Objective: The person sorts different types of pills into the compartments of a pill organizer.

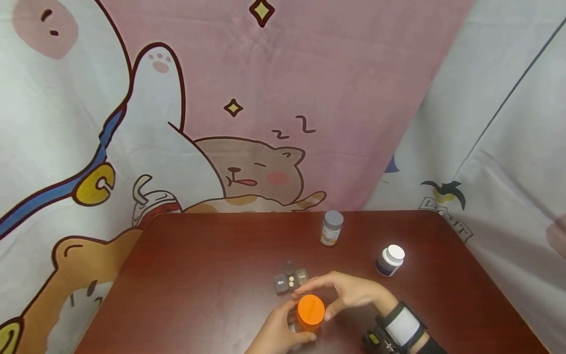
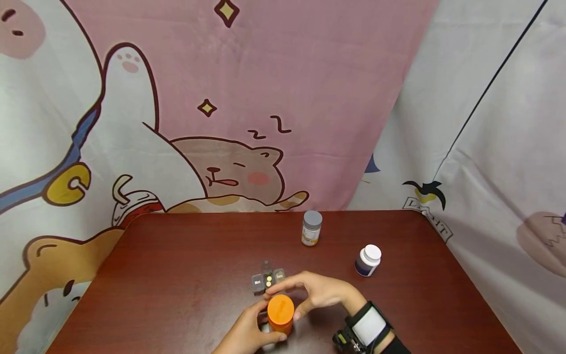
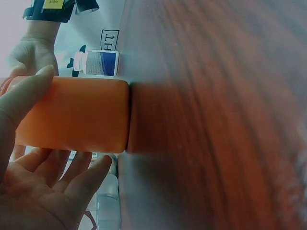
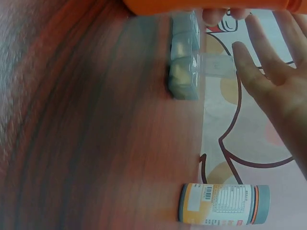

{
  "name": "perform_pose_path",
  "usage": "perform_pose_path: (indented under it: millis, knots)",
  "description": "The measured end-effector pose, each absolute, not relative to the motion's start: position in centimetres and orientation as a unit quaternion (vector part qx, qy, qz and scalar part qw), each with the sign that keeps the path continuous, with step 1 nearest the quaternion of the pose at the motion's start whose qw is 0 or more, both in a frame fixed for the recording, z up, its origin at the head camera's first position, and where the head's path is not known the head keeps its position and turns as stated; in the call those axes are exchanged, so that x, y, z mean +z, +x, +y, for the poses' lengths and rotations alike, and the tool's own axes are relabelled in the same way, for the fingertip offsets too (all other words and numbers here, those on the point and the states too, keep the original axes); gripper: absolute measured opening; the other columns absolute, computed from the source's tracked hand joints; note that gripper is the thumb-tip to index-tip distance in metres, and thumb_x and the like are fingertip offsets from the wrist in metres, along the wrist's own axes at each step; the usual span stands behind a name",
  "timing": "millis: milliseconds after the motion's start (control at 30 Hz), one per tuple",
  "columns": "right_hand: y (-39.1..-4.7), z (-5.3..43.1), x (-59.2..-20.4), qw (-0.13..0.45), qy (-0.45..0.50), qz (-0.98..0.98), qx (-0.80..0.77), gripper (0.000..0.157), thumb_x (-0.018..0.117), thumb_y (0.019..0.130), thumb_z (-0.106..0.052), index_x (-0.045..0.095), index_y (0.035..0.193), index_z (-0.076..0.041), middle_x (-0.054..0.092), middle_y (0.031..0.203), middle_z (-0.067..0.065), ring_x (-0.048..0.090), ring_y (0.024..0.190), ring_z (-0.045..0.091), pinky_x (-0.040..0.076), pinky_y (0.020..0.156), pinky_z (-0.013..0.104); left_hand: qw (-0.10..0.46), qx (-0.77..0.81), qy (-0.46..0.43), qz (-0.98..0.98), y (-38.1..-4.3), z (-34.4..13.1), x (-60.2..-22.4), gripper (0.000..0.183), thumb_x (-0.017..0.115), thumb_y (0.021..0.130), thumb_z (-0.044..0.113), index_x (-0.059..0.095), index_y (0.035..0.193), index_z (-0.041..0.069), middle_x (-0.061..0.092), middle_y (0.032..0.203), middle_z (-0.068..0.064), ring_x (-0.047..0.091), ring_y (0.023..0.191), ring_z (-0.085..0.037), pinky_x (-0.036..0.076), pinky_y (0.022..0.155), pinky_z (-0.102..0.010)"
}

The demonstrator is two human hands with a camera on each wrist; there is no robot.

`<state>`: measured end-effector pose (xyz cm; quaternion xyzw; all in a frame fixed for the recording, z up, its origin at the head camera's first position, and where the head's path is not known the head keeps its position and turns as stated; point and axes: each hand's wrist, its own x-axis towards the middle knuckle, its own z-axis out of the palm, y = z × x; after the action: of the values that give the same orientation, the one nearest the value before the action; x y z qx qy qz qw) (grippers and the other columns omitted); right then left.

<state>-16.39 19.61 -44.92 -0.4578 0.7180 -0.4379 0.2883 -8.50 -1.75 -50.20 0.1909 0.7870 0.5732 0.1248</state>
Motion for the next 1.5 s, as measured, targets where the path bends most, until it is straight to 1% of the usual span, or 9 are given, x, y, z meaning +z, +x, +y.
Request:
perform_pose_path:
  millis: [167,367,500,733,867,1000,1200,1367,1500]
  knots:
    - [-15.6,19.6,-45.4,0.256,-0.440,0.724,-0.465,0.059,0.074,0.076,-0.021,0.055,0.132,-0.014,0.062,0.132,0.006,0.053,0.120,0.017,0.041,0.107,0.050,0.131,0.558,0.165,0.803,-8.6,-1.7,-49.9,0.073,0.080,0.068,0.029,0.050,0.130,0.002,0.061,0.129,-0.019,0.063,0.106,-0.029,0.054,0.091,-0.050]
    - [-13.3,19.5,-46.3,0.151,-0.375,0.773,-0.488,0.057,0.075,0.074,-0.026,0.058,0.128,-0.017,0.065,0.126,0.004,0.057,0.114,0.015,0.045,0.098,0.055,0.127,0.552,0.160,0.808,-8.8,-1.8,-49.7,0.079,0.080,0.068,0.032,0.048,0.134,0.004,0.057,0.134,-0.020,0.061,0.109,-0.029,0.052,0.094,-0.052]
    - [-11.0,18.9,-47.1,0.065,-0.322,0.805,-0.494,0.059,0.075,0.073,-0.031,0.058,0.128,-0.016,0.066,0.124,0.005,0.057,0.113,0.015,0.047,0.095,0.051,0.134,0.562,0.158,0.801,-8.9,-1.7,-49.8,0.077,0.080,0.067,0.032,0.050,0.133,0.006,0.058,0.133,-0.017,0.060,0.111,-0.029,0.050,0.095,-0.055]
    - [-7.8,18.0,-48.0,-0.025,-0.217,0.856,-0.468,0.060,0.071,0.074,-0.043,0.057,0.128,-0.022,0.067,0.122,0.003,0.060,0.105,0.012,0.053,0.085,0.044,0.155,0.592,0.161,0.774,-8.7,-1.7,-50.1,0.072,0.079,0.069,0.034,0.051,0.131,0.011,0.061,0.130,-0.013,0.059,0.113,-0.026,0.053,0.094,-0.048]
    - [-7.5,18.1,-47.9,-0.053,-0.222,0.864,-0.449,0.060,0.070,0.074,-0.045,0.058,0.127,-0.021,0.067,0.120,0.001,0.060,0.105,0.014,0.055,0.084,0.046,0.153,0.590,0.162,0.776,-8.7,-1.8,-50.1,0.070,0.079,0.069,0.034,0.052,0.130,0.012,0.062,0.127,-0.012,0.059,0.112,-0.025,0.053,0.093,-0.049]
    - [-8.2,18.7,-47.4,-0.012,-0.267,0.852,-0.451,0.066,0.072,0.074,-0.040,0.053,0.132,-0.018,0.062,0.127,0.003,0.056,0.109,0.014,0.053,0.086,0.051,0.156,0.588,0.161,0.777,-8.6,-1.9,-50.0,0.071,0.079,0.068,0.033,0.052,0.130,0.012,0.062,0.129,-0.013,0.059,0.112,-0.026,0.053,0.094,-0.051]
    - [-11.3,19.3,-47.1,0.121,-0.373,0.773,-0.499,0.074,0.074,0.076,-0.023,0.040,0.141,-0.013,0.051,0.141,0.009,0.045,0.127,0.018,0.038,0.100,0.063,0.146,0.584,0.165,0.781,-8.6,-1.8,-50.1,0.069,0.080,0.068,0.030,0.053,0.129,0.009,0.063,0.128,-0.014,0.060,0.111,-0.025,0.052,0.095,-0.050]
    - [-13.4,19.1,-47.3,0.217,-0.449,0.649,-0.575,0.065,0.064,0.083,-0.008,0.036,0.142,-0.001,0.045,0.145,0.023,0.038,0.134,0.028,0.036,0.112,0.042,0.122,0.570,0.186,0.791,-8.5,-1.8,-50.3,0.067,0.079,0.069,0.031,0.054,0.127,0.009,0.064,0.127,-0.013,0.061,0.108,-0.019,0.054,0.093,-0.046]
    - [-13.4,18.7,-47.4,0.185,-0.475,0.642,-0.573,0.061,0.066,0.080,-0.003,0.043,0.137,0.002,0.051,0.140,0.022,0.039,0.133,0.027,0.035,0.113,0.035,0.117,0.571,0.193,0.790,-8.4,-1.8,-50.4,0.073,0.079,0.070,0.030,0.049,0.133,0.008,0.060,0.132,-0.015,0.061,0.108,-0.022,0.055,0.092,-0.045]
